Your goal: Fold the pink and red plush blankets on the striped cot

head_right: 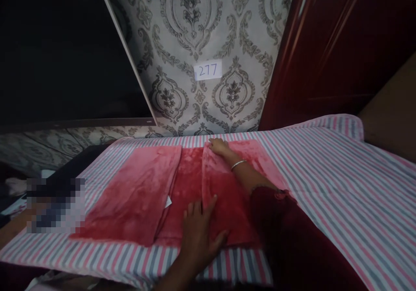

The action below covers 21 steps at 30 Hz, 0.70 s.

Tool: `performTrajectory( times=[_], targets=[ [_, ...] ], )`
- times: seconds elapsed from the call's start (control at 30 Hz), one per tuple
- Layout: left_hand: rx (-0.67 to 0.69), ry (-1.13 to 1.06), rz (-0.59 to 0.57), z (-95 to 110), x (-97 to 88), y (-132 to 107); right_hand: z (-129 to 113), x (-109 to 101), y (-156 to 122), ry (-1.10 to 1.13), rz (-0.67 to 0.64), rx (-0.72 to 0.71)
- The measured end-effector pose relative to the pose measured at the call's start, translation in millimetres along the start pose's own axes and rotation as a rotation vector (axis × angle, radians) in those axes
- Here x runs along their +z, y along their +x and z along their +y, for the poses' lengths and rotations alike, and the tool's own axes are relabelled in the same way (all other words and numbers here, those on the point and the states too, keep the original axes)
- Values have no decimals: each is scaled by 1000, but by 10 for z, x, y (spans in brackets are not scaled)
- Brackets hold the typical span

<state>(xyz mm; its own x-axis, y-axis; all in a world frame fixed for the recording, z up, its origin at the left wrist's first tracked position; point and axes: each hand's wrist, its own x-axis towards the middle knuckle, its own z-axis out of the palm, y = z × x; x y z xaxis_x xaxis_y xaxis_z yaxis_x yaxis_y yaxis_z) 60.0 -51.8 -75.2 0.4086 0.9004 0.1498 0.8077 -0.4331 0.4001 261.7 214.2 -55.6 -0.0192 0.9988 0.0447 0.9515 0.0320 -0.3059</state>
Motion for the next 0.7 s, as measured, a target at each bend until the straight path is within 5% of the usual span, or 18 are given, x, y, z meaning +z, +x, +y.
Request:
performTrajectory(
  times=[0.3, 0.5, 0.7],
  targets=[
    [70, -144, -46, -83, 160, -32, 9, 20, 30, 123, 116, -47],
    [51, -146, 41, -224, 88, -74, -184, -23, 103, 109, 115, -97],
    [42, -87, 0, -262, 4, -78, -301, 99, -48, 32, 80, -59]
  ],
)
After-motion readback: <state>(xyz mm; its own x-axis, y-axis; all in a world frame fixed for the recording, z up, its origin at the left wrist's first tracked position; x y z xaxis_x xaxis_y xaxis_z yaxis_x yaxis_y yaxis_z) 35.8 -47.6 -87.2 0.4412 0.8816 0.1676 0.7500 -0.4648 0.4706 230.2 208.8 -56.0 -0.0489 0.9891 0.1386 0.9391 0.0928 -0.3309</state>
